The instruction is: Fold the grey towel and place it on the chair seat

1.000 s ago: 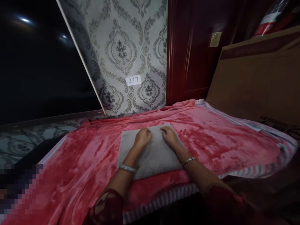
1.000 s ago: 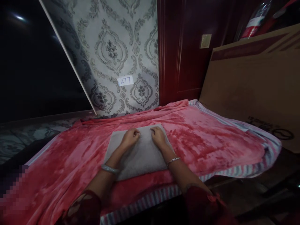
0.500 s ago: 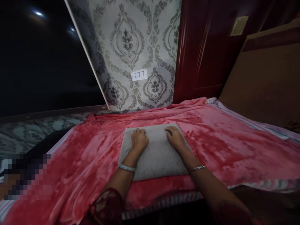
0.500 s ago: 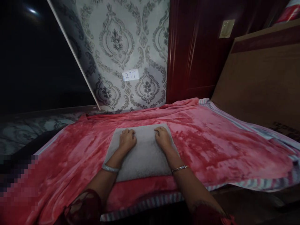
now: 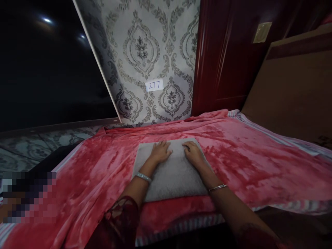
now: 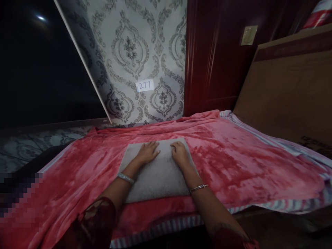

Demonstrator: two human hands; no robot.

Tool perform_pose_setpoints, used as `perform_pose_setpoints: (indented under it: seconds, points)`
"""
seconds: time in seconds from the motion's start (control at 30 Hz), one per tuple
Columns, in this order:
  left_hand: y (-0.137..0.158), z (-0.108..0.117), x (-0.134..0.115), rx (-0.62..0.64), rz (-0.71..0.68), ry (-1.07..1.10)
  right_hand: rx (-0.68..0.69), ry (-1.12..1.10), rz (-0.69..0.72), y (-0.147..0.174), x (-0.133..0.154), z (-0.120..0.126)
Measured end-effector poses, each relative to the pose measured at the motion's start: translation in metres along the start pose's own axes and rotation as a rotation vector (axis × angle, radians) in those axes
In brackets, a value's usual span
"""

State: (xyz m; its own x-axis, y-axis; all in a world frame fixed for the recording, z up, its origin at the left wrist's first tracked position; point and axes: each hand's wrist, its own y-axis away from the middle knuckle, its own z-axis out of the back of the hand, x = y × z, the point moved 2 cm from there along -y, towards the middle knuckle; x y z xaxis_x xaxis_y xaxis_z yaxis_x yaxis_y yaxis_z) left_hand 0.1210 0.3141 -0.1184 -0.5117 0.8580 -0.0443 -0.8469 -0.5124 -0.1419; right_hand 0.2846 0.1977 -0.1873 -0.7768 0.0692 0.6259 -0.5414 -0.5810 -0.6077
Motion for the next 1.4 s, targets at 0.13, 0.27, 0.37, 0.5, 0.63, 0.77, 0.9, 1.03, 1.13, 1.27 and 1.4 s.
perform_pose_setpoints:
  seconds: [0.13, 0.27, 0.37, 0.5, 0.63, 0.77, 0.9, 1.03, 1.13, 1.27, 1.4]
  points:
    - [0.001, -0.017, 0.000, 0.052, 0.012, 0.037, 0.017, 0.003, -0.010, 0.000, 0.002, 0.001]
    - [0.010, -0.013, 0.038, 0.045, 0.144, 0.024, 0.029, 0.000, -0.009, -0.001, 0.002, 0.002]
    - [0.022, -0.009, 0.070, 0.016, 0.227, 0.046, 0.031, -0.010, -0.014, -0.001, 0.002, 0.002]
    - [0.044, -0.011, 0.098, -0.056, 0.285, 0.133, 0.015, -0.019, -0.031, -0.002, 0.003, 0.001]
    - [0.066, -0.011, 0.109, -0.138, 0.279, 0.188, -0.018, -0.031, -0.054, -0.003, 0.005, -0.001]
    - [0.084, -0.009, 0.118, -0.334, 0.411, 0.464, -0.112, -0.033, -0.083, -0.005, 0.005, 0.009]
    - [0.098, -0.013, 0.123, -0.419, 0.507, 0.812, -0.381, -0.021, -0.236, -0.003, -0.008, 0.034]
    - [0.105, -0.014, 0.124, -0.316, 0.512, 1.202, -0.338, -0.111, -0.484, 0.002, -0.027, 0.046]
    - [0.108, -0.011, 0.124, -0.234, 0.547, 1.349, -0.194, -0.152, -0.567, 0.008, -0.031, 0.052]
    - [0.111, -0.005, 0.117, -0.214, 0.554, 1.468, -0.034, -0.186, -0.646, 0.019, -0.026, 0.065]
    - [0.113, -0.005, 0.108, -0.202, 0.550, 1.553, 0.088, -0.219, -0.706, 0.026, -0.016, 0.076]
